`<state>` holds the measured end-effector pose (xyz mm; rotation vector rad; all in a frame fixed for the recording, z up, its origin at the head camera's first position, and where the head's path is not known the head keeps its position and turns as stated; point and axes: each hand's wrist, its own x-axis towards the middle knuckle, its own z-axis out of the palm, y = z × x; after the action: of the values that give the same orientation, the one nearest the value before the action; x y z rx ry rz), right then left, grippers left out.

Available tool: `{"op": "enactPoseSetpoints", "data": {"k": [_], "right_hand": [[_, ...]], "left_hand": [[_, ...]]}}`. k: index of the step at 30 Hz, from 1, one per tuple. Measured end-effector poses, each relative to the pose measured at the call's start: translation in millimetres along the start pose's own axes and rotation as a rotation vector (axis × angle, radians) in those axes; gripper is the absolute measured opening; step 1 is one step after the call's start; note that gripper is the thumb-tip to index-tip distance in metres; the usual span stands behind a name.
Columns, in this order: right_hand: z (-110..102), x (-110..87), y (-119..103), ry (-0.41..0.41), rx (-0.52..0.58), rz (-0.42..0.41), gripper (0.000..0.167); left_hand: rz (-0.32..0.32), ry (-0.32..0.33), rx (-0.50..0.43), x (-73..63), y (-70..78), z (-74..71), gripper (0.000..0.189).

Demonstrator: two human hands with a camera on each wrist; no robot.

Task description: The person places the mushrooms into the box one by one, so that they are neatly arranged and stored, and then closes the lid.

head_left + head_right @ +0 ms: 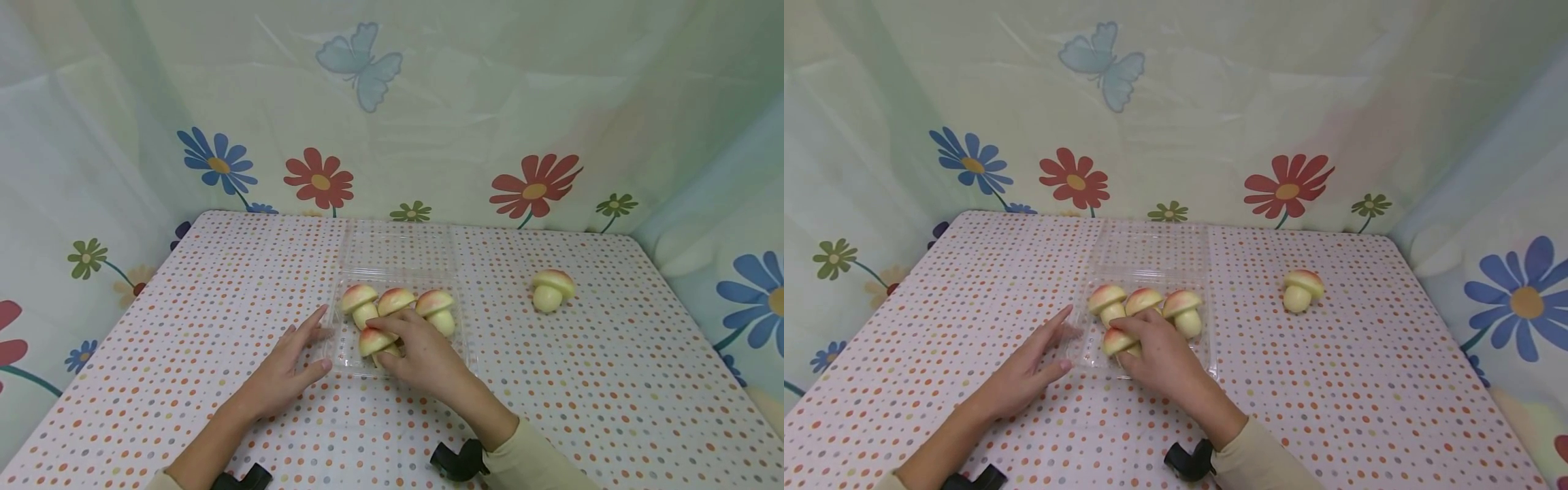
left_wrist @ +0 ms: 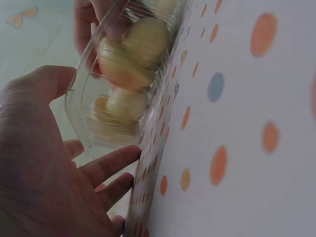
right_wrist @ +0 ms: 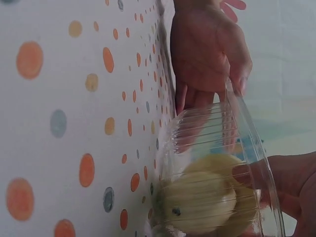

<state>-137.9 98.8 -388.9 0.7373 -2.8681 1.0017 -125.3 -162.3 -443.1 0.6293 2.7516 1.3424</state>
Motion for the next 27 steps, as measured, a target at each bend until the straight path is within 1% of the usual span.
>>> {"op": "enactPoseSetpoints", "data": {"k": [8, 13, 18, 23, 27], "right_hand": [[-2, -0.2, -1, -0.019, 0.018, 0.023, 0.049], [-6, -0.8, -1, -0.031, 0.011, 0.03, 0.052], [-10, -1.1, 0, -0.016, -0.004, 0.031, 0.051], [-16, -1.5, 1, -0.001, -0.015, 0.02, 0.052], [-22, -2.2, 1, 0.003, -0.005, 0.038, 0.051]], "left_hand": [[-0.009, -0.001, -0.002, -0.8, 0.2, -0.3, 0.079], [-0.013, -0.001, 0.009, -0.5, 0.6, 0.0, 0.079], [-0.006, -0.001, 0.008, 0.0, 0.6, 0.1, 0.079], [-0.015, 0.0, 0.009, -0.3, 0.6, -0.5, 0.08], [-0.019, -0.003, 0.007, -0.5, 0.6, -0.7, 0.082]]}}
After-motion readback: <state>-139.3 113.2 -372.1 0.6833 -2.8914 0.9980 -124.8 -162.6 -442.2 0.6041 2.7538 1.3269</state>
